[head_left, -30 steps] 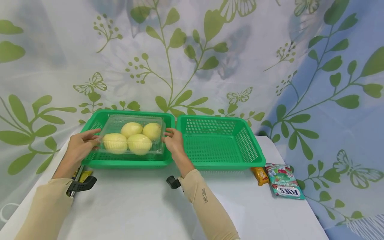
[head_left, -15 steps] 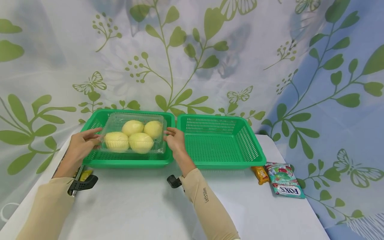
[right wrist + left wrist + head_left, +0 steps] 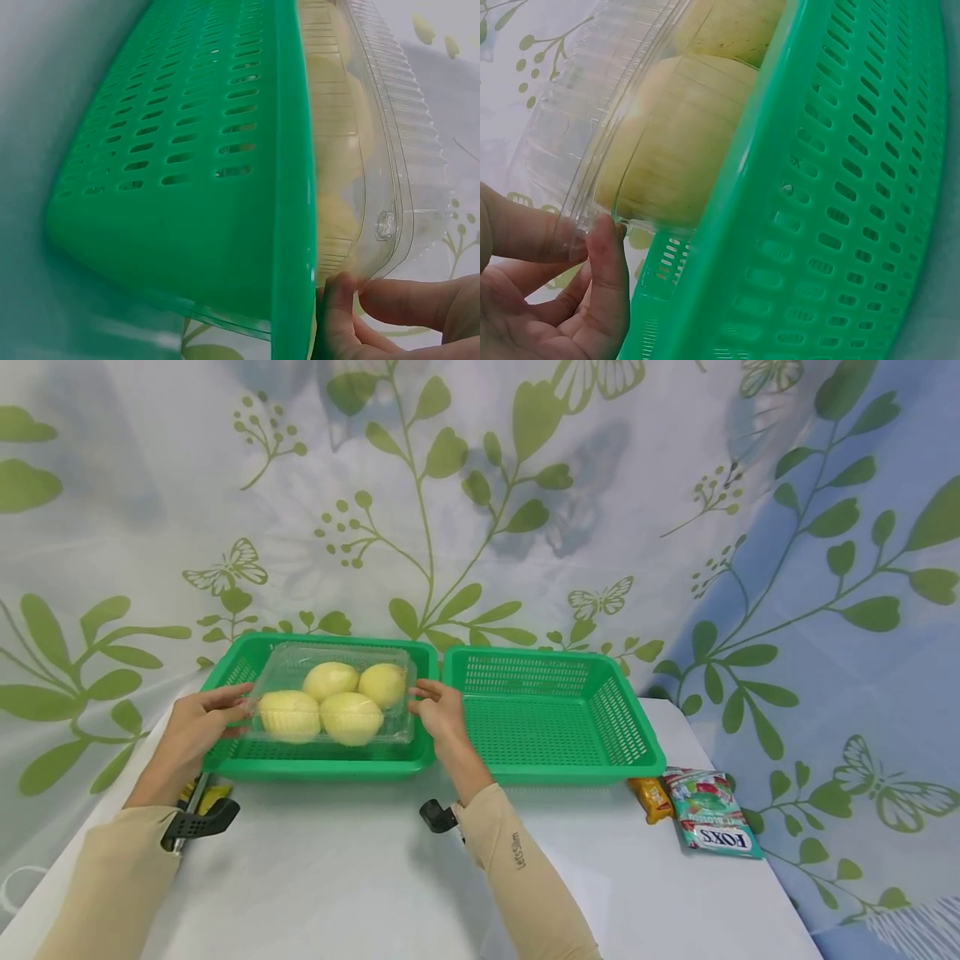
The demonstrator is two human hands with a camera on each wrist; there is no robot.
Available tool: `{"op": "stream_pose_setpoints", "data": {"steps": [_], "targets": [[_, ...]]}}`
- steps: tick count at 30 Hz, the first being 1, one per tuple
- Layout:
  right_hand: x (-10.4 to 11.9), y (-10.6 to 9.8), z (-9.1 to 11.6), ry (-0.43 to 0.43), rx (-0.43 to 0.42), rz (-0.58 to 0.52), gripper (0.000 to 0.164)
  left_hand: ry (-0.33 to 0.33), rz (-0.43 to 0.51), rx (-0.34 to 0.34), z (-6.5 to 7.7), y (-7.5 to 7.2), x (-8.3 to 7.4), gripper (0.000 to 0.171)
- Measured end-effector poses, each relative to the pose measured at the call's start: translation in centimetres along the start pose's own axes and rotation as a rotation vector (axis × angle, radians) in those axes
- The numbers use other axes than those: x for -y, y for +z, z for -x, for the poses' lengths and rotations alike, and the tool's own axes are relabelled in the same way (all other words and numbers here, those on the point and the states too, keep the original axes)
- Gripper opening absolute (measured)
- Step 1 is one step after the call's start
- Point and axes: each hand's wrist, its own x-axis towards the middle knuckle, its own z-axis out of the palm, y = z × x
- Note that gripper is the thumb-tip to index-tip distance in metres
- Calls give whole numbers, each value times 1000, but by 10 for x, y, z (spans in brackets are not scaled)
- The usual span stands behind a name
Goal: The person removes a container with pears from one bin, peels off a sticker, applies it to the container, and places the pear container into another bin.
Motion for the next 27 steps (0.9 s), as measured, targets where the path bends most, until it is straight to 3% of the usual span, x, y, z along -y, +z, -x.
{"op": "stream_pose_setpoints", "data": {"steps": [10,27], "targets": [[-1,-9,4,4,9,1,47,24,60,65,1,-2,0,59],[-1,-18,10,-24,20,-17,46,50,76,96,6,0,-6,61]]}}
